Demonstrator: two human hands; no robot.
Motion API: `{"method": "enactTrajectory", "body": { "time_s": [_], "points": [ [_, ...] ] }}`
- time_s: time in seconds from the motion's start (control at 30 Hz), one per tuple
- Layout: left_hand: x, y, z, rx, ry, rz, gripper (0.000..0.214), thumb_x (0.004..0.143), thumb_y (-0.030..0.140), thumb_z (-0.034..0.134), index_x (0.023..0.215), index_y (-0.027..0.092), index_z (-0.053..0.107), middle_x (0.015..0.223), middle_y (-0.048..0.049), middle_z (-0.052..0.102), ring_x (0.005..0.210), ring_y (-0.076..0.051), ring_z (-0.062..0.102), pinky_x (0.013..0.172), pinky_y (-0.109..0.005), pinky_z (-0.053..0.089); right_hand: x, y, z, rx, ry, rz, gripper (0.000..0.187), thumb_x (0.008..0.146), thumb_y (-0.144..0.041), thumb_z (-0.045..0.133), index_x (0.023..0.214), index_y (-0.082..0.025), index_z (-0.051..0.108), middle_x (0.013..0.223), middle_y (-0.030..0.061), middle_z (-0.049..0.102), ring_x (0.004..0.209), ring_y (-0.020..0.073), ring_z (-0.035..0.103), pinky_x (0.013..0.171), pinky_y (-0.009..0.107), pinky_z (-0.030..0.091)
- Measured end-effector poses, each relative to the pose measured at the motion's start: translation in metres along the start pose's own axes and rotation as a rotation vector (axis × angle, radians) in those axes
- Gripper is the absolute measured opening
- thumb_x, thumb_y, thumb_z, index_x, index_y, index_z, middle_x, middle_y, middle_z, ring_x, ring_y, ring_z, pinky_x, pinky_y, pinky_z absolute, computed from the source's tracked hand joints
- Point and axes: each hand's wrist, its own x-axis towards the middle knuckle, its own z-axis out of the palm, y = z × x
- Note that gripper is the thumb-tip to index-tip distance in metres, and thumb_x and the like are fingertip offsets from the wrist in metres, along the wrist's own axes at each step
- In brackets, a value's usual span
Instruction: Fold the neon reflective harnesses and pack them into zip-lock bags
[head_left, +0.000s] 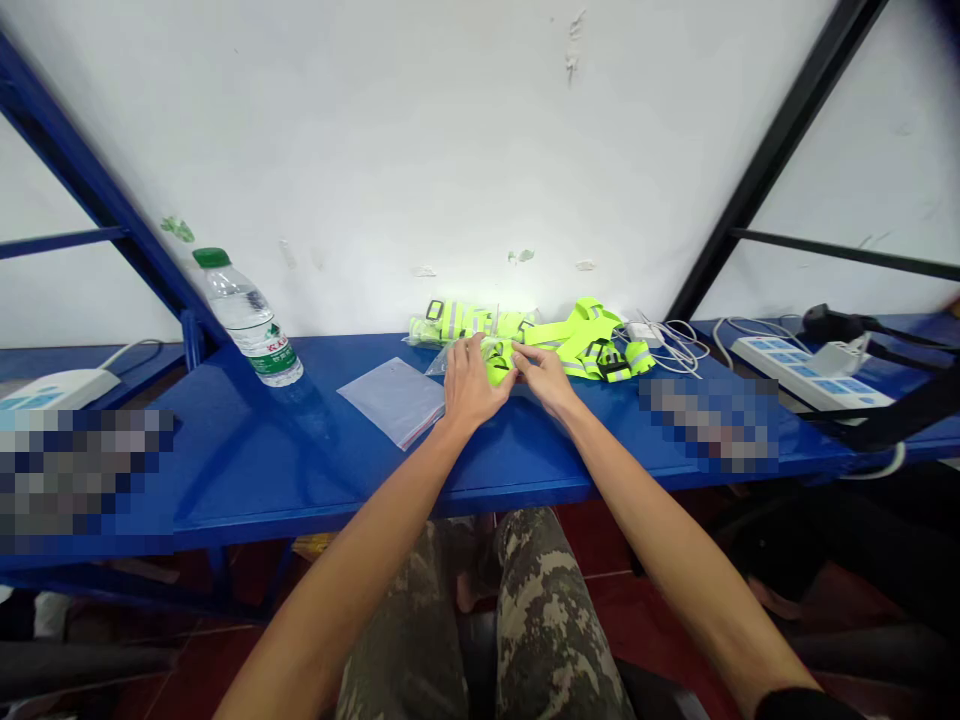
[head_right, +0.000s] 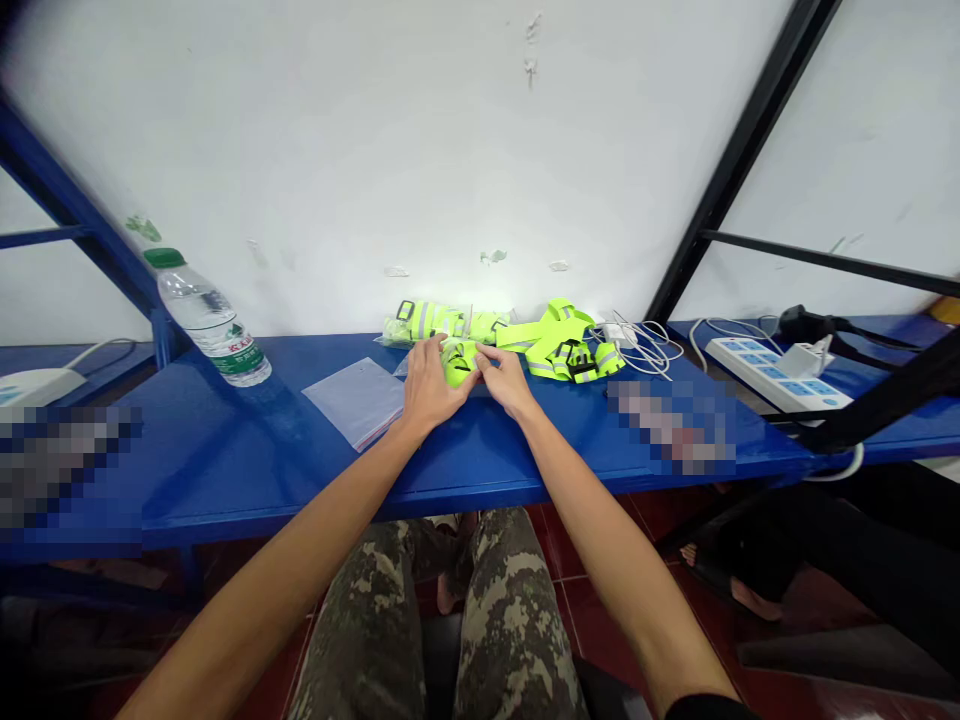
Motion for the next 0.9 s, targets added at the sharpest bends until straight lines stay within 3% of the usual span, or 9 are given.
{"method": "enactTrajectory", "body": {
  "time_s": [0.2, 0.43, 0.57, 0.73, 0.9],
  "points": [
    [0.002, 0.002, 0.0, 0.035, 0.015, -0.053, 0.054, 0.084, 0.036, 0.062, 0.13, 0.013, 0.046, 0.122, -0.0162, 0.056, 0.115, -0.03, 0.053, 0.101, -0.042, 0.044, 0.003, 0.004, 0.0, -0.108, 0.046, -0.096, 0.043, 0.072, -0.039, 0.072, 0.103, -0.01, 0.074, 0.09, 0.0076, 0.075, 0.066, 0.0191, 0.067, 0.064, 0.035, 0.06],
    [0.005, -0.002, -0.001, 0.102, 0.044, -0.104, 0.054, 0.082, 0.028, 0.063, 0.131, 0.015, 0.046, 0.121, -0.0147, 0.057, 0.113, -0.03, 0.055, 0.099, -0.04, 0.046, 0.001, 0.01, 0.002, -0.28, 0.001, -0.267, 0.024, 0.078, -0.033, 0.062, 0.093, -0.017, 0.073, 0.081, 0.0057, 0.074, 0.06, 0.0183, 0.068, 0.061, 0.032, 0.056],
    [0.007, -0.006, -0.001, 0.083, 0.044, -0.147, 0.043, 0.082, 0.029, 0.065, 0.119, 0.017, 0.049, 0.115, -0.0128, 0.059, 0.108, -0.028, 0.057, 0.096, -0.039, 0.046, -0.006, 0.003, 0.003, -0.264, 0.0, -0.281, 0.012, 0.076, -0.028, 0.061, 0.083, -0.019, 0.063, 0.074, 0.0026, 0.069, 0.058, 0.0171, 0.068, 0.055, 0.027, 0.052],
    [0.009, -0.009, -0.004, 0.028, -0.083, -0.087, 0.033, 0.081, 0.024, 0.065, 0.108, 0.02, 0.046, 0.105, -0.009, 0.061, 0.105, -0.025, 0.059, 0.091, -0.036, 0.047, -0.009, -0.002, 0.001, -0.354, 0.018, -0.321, 0.028, 0.072, -0.022, 0.062, 0.1, -0.02, 0.059, 0.065, -0.0035, 0.063, 0.054, 0.0138, 0.061, 0.054, 0.025, 0.047],
    [0.007, -0.003, -0.012, 0.18, -0.205, -0.015, 0.032, 0.083, 0.025, 0.064, 0.111, 0.02, 0.049, 0.104, -0.0095, 0.064, 0.099, -0.026, 0.062, 0.082, -0.034, 0.047, -0.006, 0.005, -0.005, -0.498, -0.021, -0.401, 0.017, 0.081, -0.03, 0.057, 0.087, -0.019, 0.068, 0.059, -0.0019, 0.059, 0.05, 0.013, 0.05, 0.05, 0.025, 0.037]
  ]
}}
